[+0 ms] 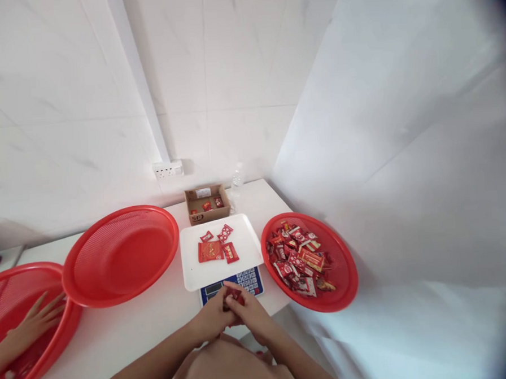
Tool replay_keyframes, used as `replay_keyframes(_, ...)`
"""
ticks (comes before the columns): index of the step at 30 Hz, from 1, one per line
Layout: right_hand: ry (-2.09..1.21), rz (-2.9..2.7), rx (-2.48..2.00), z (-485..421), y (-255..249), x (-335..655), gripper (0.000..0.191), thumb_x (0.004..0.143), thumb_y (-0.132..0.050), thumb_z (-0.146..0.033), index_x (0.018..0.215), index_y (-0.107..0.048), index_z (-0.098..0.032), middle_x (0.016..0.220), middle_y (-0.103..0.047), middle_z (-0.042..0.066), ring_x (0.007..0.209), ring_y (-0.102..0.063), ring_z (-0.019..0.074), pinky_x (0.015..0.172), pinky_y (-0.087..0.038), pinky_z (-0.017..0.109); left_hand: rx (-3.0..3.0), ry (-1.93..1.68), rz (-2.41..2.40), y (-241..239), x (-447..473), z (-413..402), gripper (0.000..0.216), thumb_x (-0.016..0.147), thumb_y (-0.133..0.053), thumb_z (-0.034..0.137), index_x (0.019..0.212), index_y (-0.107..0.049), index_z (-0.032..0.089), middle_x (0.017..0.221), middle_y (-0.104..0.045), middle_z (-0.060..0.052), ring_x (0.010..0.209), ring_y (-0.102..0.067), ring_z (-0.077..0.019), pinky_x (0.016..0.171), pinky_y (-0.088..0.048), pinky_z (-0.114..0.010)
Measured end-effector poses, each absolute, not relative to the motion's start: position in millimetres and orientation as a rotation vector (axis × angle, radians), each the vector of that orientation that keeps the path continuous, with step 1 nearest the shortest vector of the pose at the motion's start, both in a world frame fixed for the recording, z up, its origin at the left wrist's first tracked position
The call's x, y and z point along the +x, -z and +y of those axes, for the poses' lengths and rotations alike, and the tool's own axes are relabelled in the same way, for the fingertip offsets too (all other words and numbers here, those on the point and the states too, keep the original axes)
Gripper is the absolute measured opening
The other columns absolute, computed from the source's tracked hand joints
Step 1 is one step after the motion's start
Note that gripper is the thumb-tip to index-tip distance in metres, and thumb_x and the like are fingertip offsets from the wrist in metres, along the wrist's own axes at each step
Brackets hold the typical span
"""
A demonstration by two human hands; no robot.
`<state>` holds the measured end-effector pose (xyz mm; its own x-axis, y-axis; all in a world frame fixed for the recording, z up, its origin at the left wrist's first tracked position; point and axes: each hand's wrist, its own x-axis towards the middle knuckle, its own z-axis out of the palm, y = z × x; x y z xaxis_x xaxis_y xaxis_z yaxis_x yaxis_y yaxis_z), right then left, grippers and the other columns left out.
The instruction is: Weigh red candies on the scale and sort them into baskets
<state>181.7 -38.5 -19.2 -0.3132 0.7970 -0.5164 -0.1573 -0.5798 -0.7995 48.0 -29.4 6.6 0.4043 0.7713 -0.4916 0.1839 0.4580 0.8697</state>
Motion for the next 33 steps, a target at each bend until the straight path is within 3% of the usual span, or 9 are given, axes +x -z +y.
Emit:
replay_keyframes(7, -1.786, -0.552, -1.284, -46.4, 24.7, 195.9, 0.048, 0.064, -0.071, -0.052, 0.098, -0.065, -0.019, 0.083, -0.067, 0.003, 0.074, -0.063, 0.0164, 0.064, -0.051, 0.030, 0.884, -0.432, 1.193, -13.1, 68.7, -31.9, 0.047, 0.067, -0.064, 0.021, 0.111, -0.047, 0.018, 0.067, -0.055, 0.006, 0.040, -0.040, -0.0045, 0.040, -0.029, -0.019)
replay_keyframes(13, -1.783, -0.045, -1.031, -47.8, 21.1, 215.7, 0.031, 0.064, -0.078, -0.033, 0.087, -0.064, -0.018, 0.080, -0.070, 0.002, 0.067, -0.064, 0.0117, 0.062, -0.050, 0.024, 0.396, -0.650, 1.247, -28.1, 68.5, -18.1, 0.029, 0.074, -0.063, 0.026, 0.099, -0.053, 0.017, 0.079, -0.064, 0.000, 0.040, -0.045, -0.0028, 0.036, -0.031, -0.015)
replay_keyframes(18, -1.934, 0.131, -0.959, -51.5, 15.7, 219.2, 0.022, 0.074, -0.070, -0.034, 0.084, -0.064, -0.015, 0.073, -0.069, 0.002, 0.060, -0.063, 0.0110, 0.056, -0.048, 0.022, 0.083, -0.736, 1.162, -33.5, 63.8, -5.0, 0.013, 0.083, -0.055, 0.024, 0.088, -0.059, 0.012, 0.074, -0.065, -0.006, 0.053, -0.057, -0.0076, 0.053, -0.049, -0.018)
replay_keyframes(21, -2.008, 0.163, -0.892, -53.9, 11.3, 209.0, 0.026, 0.074, -0.069, -0.040, 0.081, -0.063, -0.016, 0.071, -0.068, 0.001, 0.063, -0.062, 0.0110, 0.060, -0.048, 0.024, 0.092, -0.826, 1.135, -35.3, 71.4, -8.1, 0.009, 0.082, -0.056, 0.020, 0.085, -0.058, 0.012, 0.077, -0.065, -0.007, 0.064, -0.062, -0.0108, 0.064, -0.052, -0.021)
replay_keyframes(27, -2.051, 0.187, -0.778, -44.7, 1.7, 188.0, 0.037, 0.072, -0.064, -0.054, 0.084, -0.060, -0.019, 0.075, -0.066, -0.001, 0.073, -0.060, 0.0140, 0.071, -0.048, 0.033, 0.822, -0.879, 1.214, -31.9, 93.6, -27.4, 0.017, 0.080, -0.058, 0.034, 0.086, -0.054, 0.019, 0.069, -0.059, 0.001, 0.062, -0.056, -0.0138, 0.058, -0.046, -0.025)
replay_keyframes(30, -2.052, 0.219, -0.726, -37.3, -2.7, 188.3, 0.035, 0.071, -0.065, -0.053, 0.080, -0.059, -0.020, 0.075, -0.065, -0.001, 0.077, -0.061, 0.0152, 0.069, -0.048, 0.028, 1.255, -0.861, 1.204, -27.6, 97.2, -30.6, 0.015, 0.081, -0.054, 0.035, 0.084, -0.056, 0.021, 0.081, -0.062, -0.003, 0.079, -0.058, -0.0190, 0.079, -0.046, -0.034)
replay_keyframes(33, -2.033, 0.169, -0.651, -34.9, -7.5, 192.8, 0.032, 0.072, -0.064, -0.052, 0.084, -0.061, -0.022, 0.082, -0.067, -0.001, 0.079, -0.062, 0.0150, 0.068, -0.048, 0.027, 1.478, -0.864, 1.169, -24.7, 95.4, -28.6, 0.012, 0.084, -0.051, 0.032, 0.079, -0.058, 0.023, 0.091, -0.064, -0.005, 0.104, -0.054, -0.0233, 0.107, -0.024, -0.043)
